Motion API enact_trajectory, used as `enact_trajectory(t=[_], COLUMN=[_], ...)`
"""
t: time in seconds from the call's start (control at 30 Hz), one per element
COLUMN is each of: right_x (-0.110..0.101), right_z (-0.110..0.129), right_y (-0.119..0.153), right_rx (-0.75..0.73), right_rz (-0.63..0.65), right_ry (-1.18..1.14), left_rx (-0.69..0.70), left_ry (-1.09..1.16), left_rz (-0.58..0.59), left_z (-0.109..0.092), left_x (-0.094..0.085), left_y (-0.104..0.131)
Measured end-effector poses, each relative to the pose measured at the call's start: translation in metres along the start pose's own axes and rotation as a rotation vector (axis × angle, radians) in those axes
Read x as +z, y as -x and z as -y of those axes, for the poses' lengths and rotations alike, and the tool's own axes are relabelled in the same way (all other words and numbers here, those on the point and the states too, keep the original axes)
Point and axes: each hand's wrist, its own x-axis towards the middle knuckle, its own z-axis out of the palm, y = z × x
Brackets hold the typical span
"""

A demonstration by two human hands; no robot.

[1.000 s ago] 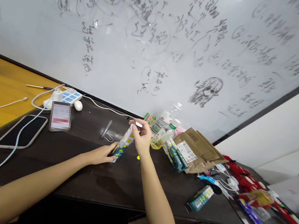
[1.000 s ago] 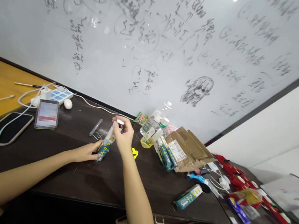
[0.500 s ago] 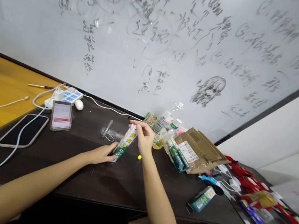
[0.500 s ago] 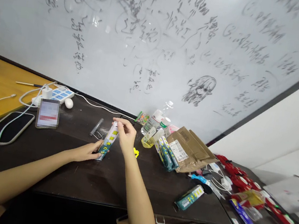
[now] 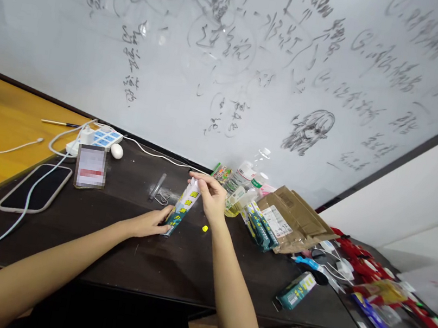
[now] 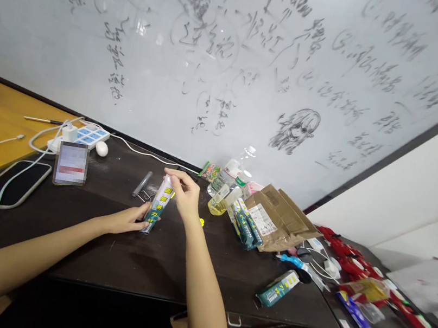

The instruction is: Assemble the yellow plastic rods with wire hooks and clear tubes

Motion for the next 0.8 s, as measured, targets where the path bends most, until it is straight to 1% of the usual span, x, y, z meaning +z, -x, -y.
enact_trajectory(t=[0.13,0.23,0.3,0.37,0.47,0.53,0.57,0.63,0.7,0.73,0.8], right_x=[-0.003,-0.007,-0.01,-0.01,-0.005,0.002,0.006,0.015,0.021,0.023,0.024], right_z=[0.0,-0.002,-0.001,0.0,-0.007,-0.023,-0.034,-0.06,-0.085,-0.094,-0.108], right_y=[0.006,0.011,0.012,0.013,0.016,0.024,0.03,0.043,0.055,0.059,0.064], right_rx=[-0.104,-0.139,-0.137,-0.118,-0.048,0.033,0.078,0.2,0.3,0.325,0.365], right_rz=[0.046,0.015,0.008,0.031,0.049,0.012,-0.018,-0.024,-0.02,-0.026,-0.076], right_ry=[0.097,0.168,0.197,0.208,0.168,0.077,0.008,-0.111,-0.128,-0.11,-0.099], left_rx=[0.0,-0.005,-0.007,-0.01,-0.016,-0.023,-0.026,-0.033,-0.032,-0.029,-0.036], left_ry=[0.02,0.032,0.044,0.061,0.098,0.134,0.155,0.202,0.256,0.285,0.338], left_rz=[-0.02,-0.026,-0.026,-0.02,-0.013,-0.018,-0.022,-0.028,-0.037,-0.044,-0.062], left_z=[-0.001,-0.001,-0.001,0.0,0.002,0.004,0.006,0.008,0.01,0.011,0.012], left_x=[0.0,0.001,0.001,0.001,0.001,0.001,0.001,0.002,0.004,0.005,0.007], left_y=[0.0,0.0,-0.001,-0.001,-0.001,-0.002,-0.003,-0.004,-0.005,-0.006,-0.007])
